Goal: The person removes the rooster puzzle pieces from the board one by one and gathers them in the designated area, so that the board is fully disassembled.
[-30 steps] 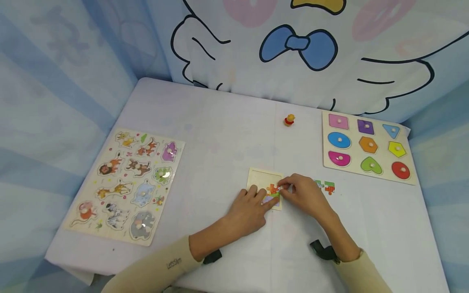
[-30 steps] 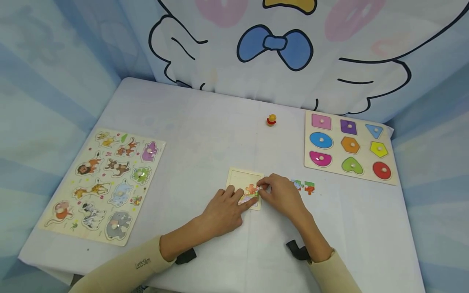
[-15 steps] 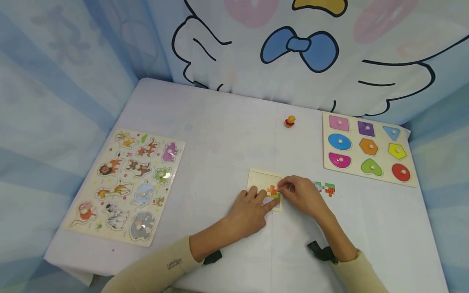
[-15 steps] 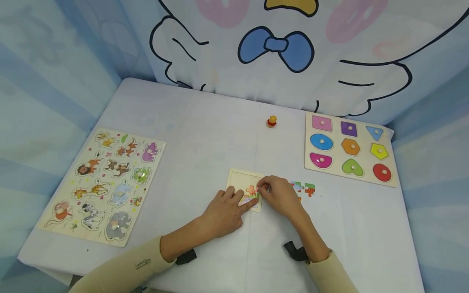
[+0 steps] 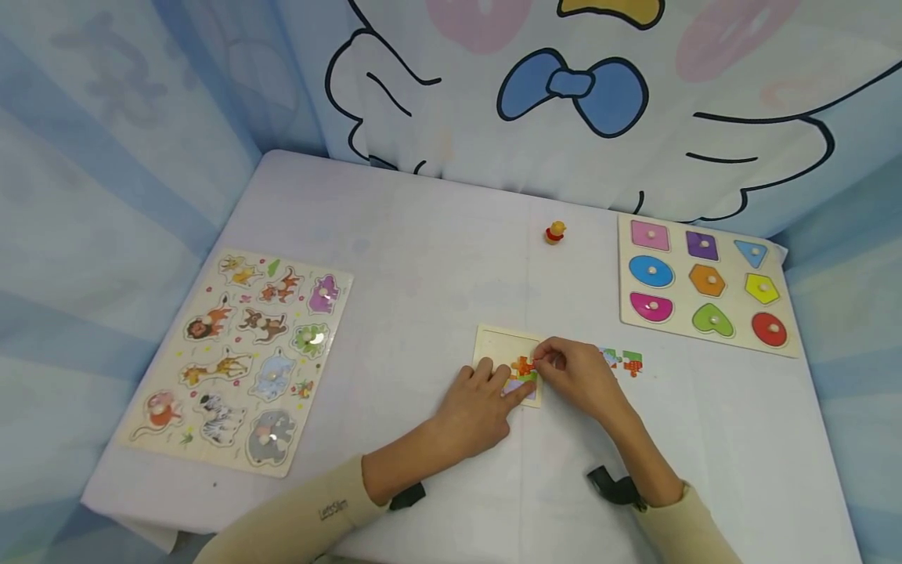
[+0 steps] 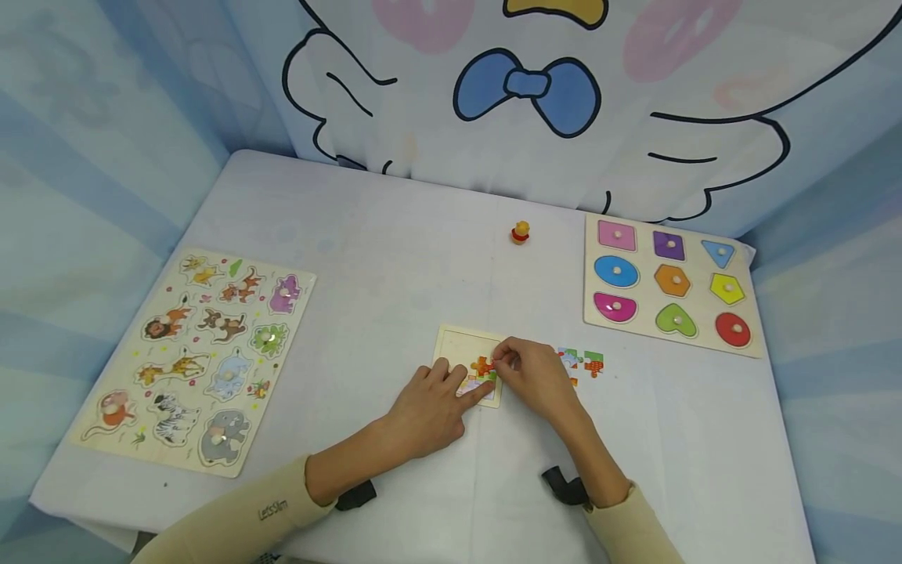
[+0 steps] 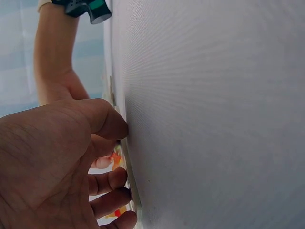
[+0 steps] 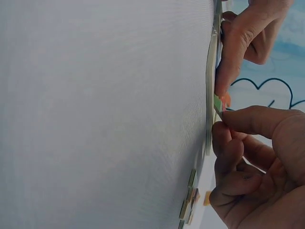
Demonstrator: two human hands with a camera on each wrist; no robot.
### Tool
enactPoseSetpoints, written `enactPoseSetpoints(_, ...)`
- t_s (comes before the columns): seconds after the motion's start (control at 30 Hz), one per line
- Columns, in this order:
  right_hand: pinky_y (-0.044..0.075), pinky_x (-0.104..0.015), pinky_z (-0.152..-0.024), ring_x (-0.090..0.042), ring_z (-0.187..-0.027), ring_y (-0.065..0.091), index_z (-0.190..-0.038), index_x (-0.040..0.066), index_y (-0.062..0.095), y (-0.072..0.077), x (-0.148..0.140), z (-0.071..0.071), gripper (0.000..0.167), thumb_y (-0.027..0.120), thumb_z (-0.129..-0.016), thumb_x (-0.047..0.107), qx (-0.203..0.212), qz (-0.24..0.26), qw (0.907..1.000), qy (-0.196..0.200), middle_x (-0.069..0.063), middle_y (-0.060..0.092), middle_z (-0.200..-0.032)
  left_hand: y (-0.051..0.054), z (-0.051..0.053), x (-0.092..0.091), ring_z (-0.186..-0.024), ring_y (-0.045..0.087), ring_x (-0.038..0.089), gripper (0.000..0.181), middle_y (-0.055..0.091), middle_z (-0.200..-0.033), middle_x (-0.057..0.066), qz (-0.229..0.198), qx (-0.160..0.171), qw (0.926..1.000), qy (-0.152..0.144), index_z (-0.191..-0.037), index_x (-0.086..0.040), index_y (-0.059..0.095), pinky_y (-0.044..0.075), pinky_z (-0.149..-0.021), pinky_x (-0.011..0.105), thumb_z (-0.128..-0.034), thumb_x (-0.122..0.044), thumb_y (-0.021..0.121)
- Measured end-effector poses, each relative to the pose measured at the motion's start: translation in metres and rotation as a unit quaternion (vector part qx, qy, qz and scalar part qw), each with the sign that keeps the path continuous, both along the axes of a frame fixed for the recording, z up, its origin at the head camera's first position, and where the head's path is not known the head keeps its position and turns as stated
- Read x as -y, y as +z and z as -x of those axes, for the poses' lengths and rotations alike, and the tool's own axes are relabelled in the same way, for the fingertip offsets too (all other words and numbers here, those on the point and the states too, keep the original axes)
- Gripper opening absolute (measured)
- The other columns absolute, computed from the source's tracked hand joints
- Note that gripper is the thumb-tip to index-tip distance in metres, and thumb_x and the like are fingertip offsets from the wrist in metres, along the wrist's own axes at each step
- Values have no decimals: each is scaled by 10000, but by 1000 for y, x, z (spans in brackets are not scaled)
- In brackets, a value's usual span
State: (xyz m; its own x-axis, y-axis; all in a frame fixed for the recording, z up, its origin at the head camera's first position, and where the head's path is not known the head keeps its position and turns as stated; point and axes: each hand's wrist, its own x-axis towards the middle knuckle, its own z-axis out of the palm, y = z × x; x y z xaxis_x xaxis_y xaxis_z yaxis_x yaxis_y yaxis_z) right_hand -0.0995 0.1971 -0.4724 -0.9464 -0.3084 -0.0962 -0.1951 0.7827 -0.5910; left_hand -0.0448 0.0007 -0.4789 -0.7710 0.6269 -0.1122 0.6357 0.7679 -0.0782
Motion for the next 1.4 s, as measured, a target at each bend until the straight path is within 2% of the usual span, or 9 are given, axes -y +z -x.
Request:
enactPoseSetpoints(0.3,464,-305,-609,-127,-661,556,-896,93,708,1,0,-5,76,724,-875,164,-6,192,9997,-176,53,635,-743,-1,-1,0,-930,362,194,574,463,-1119,-9,11,-90,10000,-31,-1497,-418,413,354,-698,316,-942,-418,557)
enactPoseSetpoints(0.63,423,-278,-548,-139,-615,517,-877,98,712,1,0,-4,67,761,-863,142,18,259,9995,-180,67,609,-688,0,0,1,-932,356,194,578,462,-1130,-12,34,0,10000,1,-1504,-418,401,353,-708,316,-947,-424,556)
enactPoseSetpoints(0.9,444,-266,-575,-157,-633,541,-877,110,697,-5,-6,-2,46,741,-890,102,388,803,9959,-154,35,638,-733,1,0,1,-936,359,195,582,466,-1143,-6,-2,56,10000,-26,-1507,-411,398,360,-711,317,-948,-429,558)
enactPoseSetpoints(1.13,465,-249,-596,-166,-658,568,-893,58,697,-7,-12,-2,58,726,-903,107,667,1064,9918,-248,19,674,-798,1,-1,-1,-926,355,191,584,472,-1144,-5,-5,92,9999,-40,-1506,-407,404,363,-714,318,-946,-432,567)
enactPoseSetpoints(1.4,482,-266,-590,-219,-691,580,-904,78,701,6,-19,1,44,721,-906,117,821,1305,9872,-404,-18,682,-846,2,-1,-2,-947,352,192,580,456,-1137,-6,68,101,9999,10,-1500,-393,422,362,-729,319,-944,-445,578)
